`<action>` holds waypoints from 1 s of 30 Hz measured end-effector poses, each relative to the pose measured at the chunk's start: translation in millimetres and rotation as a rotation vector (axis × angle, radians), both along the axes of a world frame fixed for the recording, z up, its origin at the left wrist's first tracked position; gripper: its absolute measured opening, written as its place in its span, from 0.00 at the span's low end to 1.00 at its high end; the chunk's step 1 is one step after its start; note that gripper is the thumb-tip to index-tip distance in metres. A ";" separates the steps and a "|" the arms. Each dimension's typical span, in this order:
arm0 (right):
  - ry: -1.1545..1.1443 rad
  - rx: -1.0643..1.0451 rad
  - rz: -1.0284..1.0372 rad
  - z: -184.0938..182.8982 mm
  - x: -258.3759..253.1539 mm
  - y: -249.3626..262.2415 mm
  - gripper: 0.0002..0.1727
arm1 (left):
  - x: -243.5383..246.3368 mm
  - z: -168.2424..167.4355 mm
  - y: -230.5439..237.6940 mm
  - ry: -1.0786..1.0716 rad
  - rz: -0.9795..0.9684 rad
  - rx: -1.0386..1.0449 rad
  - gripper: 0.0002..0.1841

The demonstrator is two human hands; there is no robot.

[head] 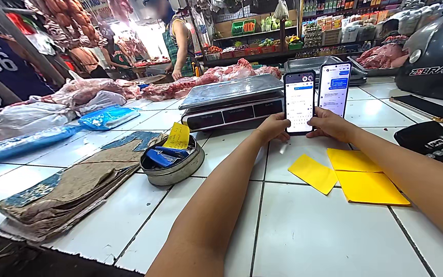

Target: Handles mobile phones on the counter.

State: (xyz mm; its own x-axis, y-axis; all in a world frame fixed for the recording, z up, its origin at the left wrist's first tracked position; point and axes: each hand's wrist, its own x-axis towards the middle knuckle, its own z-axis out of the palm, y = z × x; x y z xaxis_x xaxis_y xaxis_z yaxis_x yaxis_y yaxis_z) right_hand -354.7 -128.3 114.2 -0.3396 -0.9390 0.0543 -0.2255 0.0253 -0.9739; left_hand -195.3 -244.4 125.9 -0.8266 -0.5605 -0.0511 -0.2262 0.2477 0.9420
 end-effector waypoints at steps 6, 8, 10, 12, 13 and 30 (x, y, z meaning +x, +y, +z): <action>0.016 -0.011 -0.021 0.2 1.4 -2.2 0.17 | 0.1 -1.7 -1.4 0.016 -0.013 0.001 0.16; 0.036 -0.013 -0.004 -0.4 0.7 -1.8 0.18 | 0.1 -2.1 -2.0 0.020 -0.016 0.005 0.16; 0.067 -0.020 0.023 -0.6 1.2 -0.7 0.22 | 0.4 -1.8 -1.9 0.017 -0.012 0.007 0.16; 0.093 -0.020 0.001 -0.6 4.4 -0.5 0.24 | 0.5 -1.5 -1.2 0.012 -0.009 -0.001 0.17; 0.102 -0.021 -0.010 -0.8 5.4 -0.6 0.24 | 0.4 -1.4 -0.7 0.010 -0.008 -0.010 0.17; -0.013 0.000 -0.010 -0.1 -0.3 -1.6 0.17 | 0.2 -1.0 -0.9 0.009 -0.006 0.003 0.16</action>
State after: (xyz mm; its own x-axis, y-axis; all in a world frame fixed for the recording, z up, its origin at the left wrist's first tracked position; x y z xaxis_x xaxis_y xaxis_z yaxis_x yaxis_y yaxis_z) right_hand -354.9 -130.0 114.1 -0.3492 -0.9357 0.0496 -0.2123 0.0274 -0.9768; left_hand -195.1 -245.3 124.9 -0.8301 -0.5557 -0.0454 -0.2163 0.2459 0.9449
